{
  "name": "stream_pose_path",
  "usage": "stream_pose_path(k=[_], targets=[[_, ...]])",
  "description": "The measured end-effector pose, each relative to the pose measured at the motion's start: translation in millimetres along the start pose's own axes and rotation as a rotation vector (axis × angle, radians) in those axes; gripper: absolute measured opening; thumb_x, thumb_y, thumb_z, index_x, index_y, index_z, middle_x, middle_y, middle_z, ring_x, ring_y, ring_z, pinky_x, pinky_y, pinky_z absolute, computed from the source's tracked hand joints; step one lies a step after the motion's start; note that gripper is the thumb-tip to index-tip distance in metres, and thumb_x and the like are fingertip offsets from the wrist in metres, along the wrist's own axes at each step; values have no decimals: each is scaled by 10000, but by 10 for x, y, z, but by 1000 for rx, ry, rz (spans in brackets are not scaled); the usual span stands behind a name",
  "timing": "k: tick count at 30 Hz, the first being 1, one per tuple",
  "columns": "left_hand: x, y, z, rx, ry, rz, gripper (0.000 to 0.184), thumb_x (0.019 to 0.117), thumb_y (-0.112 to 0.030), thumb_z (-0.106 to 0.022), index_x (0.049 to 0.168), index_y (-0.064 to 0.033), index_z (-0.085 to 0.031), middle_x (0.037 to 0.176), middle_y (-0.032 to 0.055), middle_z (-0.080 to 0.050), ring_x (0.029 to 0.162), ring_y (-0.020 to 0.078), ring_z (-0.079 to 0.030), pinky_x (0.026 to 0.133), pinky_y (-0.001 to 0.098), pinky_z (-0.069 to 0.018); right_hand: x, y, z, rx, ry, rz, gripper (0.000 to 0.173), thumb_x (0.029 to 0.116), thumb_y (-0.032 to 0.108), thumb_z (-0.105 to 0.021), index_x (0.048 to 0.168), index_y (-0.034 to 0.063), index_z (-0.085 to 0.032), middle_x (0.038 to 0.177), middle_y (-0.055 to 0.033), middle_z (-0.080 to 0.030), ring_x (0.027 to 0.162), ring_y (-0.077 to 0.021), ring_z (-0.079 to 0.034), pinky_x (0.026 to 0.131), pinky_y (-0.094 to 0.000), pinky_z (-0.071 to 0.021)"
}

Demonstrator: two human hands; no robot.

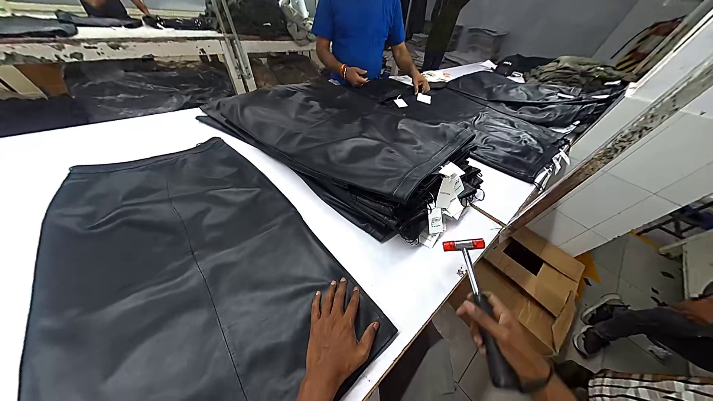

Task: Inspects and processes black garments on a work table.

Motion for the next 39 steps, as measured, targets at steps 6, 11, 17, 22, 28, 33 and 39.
stream_pose_path(k=[6, 11, 17, 22, 28, 33, 39], targets=[[-16, -12, -4, 17, -7, -10, 845, 884, -801, -346, 1464, -236, -588, 1625, 59, -413, 1531, 302, -315, 1230, 588, -198, -771, -368, -430, -203, 166, -54, 326, 1068, 353, -477, 1146, 57, -590, 621, 1, -540, 464, -130, -544, 438, -302, -501], [-9, 3, -10, 5, 3, -1, 860, 876, -818, -360, 1471, -238, -580, 1632, 56, -400, 1538, 283, -305, 1239, 587, -178, -995, 90, -597, -538, 102, 355, 450, 1069, 295, -532, 1330, -71, -523, 887, -117, -669, 643, -186, -667, 573, -374, -606], [-3, -3, -30, 1, 10, 2, 856, 882, -810, -350, 1487, -242, -562, 1649, 42, -372, 1551, 276, -273, 1243, 580, -163, -967, -128, -707, -798, 281, 265, 561, 1074, 303, -491, 1557, 34, -400, 937, -182, -716, 693, -314, -674, 664, -526, -566], [-5, -4, -20, -5, 43, 17, 853, 886, -812, -342, 1494, -251, -551, 1661, 35, -349, 1560, 270, -248, 1249, 579, -145, -984, 148, -665, -549, 111, 434, 601, 1103, 341, -425, 1569, -28, -331, 826, -132, -657, 582, -162, -591, 549, -365, -556], [6, -6, -17, -3, 22, 3, 856, 883, -810, -346, 1484, -241, -565, 1651, 43, -368, 1552, 280, -268, 1245, 577, -159, -891, -144, -742, -762, 228, 335, 549, 1105, 320, -402, 1590, 66, -364, 856, -151, -713, 621, -267, -653, 622, -490, -569], [0, 5, -5, -7, 52, 19, 853, 891, -810, -338, 1496, -247, -549, 1663, 35, -346, 1561, 266, -244, 1252, 571, -142, -883, 25, -787, -554, 71, 544, 576, 1115, 355, -368, 1588, 27, -341, 840, -116, -671, 577, -133, -585, 552, -317, -553], [5, -1, -1, -12, 32, 3, 782, 928, -732, -328, 1485, -236, -563, 1653, 48, -364, 1552, 285, -266, 1245, 583, -151, -703, -13, -795, -645, 127, 462, 545, 1115, 340, -373, 1594, 80, -361, 804, -94, -675, 583, -169, -604, 578, -373, -562]])
Point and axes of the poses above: each hand's wrist, its own x-axis towards the middle knuckle, its own z-axis out of the back of the hand, y = z × x, the point moved 5 cm from there along x, towards the middle knuckle
